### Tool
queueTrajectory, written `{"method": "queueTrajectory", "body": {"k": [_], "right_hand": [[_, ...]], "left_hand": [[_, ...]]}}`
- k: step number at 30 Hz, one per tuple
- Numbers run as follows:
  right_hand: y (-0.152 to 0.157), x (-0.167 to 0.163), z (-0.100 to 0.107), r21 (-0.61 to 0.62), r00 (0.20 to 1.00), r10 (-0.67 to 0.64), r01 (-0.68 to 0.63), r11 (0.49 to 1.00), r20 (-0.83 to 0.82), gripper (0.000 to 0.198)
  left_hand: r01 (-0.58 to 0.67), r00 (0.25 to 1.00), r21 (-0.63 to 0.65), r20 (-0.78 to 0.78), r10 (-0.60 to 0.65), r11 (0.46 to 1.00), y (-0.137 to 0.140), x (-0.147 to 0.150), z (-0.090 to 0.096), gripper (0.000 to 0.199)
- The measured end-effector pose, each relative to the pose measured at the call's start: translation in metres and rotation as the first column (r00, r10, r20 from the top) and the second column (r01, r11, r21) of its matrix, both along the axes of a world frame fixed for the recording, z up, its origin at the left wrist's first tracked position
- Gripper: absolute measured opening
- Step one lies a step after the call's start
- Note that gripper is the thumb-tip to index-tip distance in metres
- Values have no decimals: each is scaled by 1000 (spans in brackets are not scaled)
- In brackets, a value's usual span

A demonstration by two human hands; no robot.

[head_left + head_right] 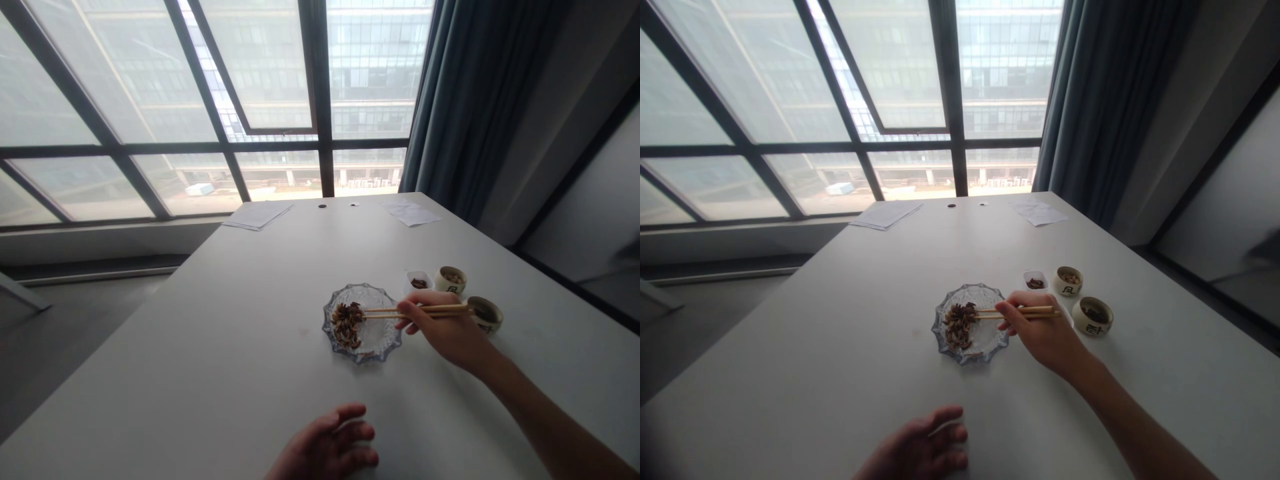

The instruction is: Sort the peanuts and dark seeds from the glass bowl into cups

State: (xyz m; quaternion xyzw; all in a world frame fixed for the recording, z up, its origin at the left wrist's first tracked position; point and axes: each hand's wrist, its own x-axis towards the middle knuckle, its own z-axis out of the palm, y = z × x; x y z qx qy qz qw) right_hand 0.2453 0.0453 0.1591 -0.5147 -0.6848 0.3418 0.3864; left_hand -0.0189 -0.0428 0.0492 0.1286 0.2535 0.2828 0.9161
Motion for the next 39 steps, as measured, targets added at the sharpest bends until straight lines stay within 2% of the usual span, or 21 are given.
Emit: {"method": "queueTrajectory", "body": {"k": [5,10,13,16,20,23,27,32,35,37,39], "right_hand": [[4,-3,-13,-9,999,-37,37,999,12,42],[9,-1,-20,-59,971,-218,214,975,-92,44],[10,4,-11,-60,952,-268,262,963,-146,45],[7,17,7,-2,924,-347,351,936,-158,44],[1,42,31,103,847,-514,529,843,-137,39],[1,58,38,161,814,-575,580,799,-80,40],[5,66,36,283,841,-540,515,809,12,39],[2,60,35,302,856,-517,496,814,-13,39],[0,49,31,214,909,-413,414,885,-48,39],[0,38,26,141,963,-268,270,953,-33,38],[0,26,19,99,993,-109,105,989,36,37]], "left_hand": [[0,1000,10,16,0,1000,-1,0,-1,31],[-4,1000,4,22,4,1000,0,0,-2,32],[4,1000,12,18,-4,1000,0,-1,-2,32],[4,1000,15,16,-4,1000,0,-1,-2,32],[0,1000,19,19,0,1000,1,0,-2,31],[0,1000,14,13,0,1000,1,0,-3,31],[1,1000,11,15,-1,1000,1,-1,-1,31],[2,1000,7,17,-2,1000,0,-1,-1,32],[6,1000,16,29,-7,1000,1,0,-2,32],[7,999,24,34,-8,1000,1,-1,-3,31],[6,999,27,32,-7,1000,1,-1,-3,31]]}}
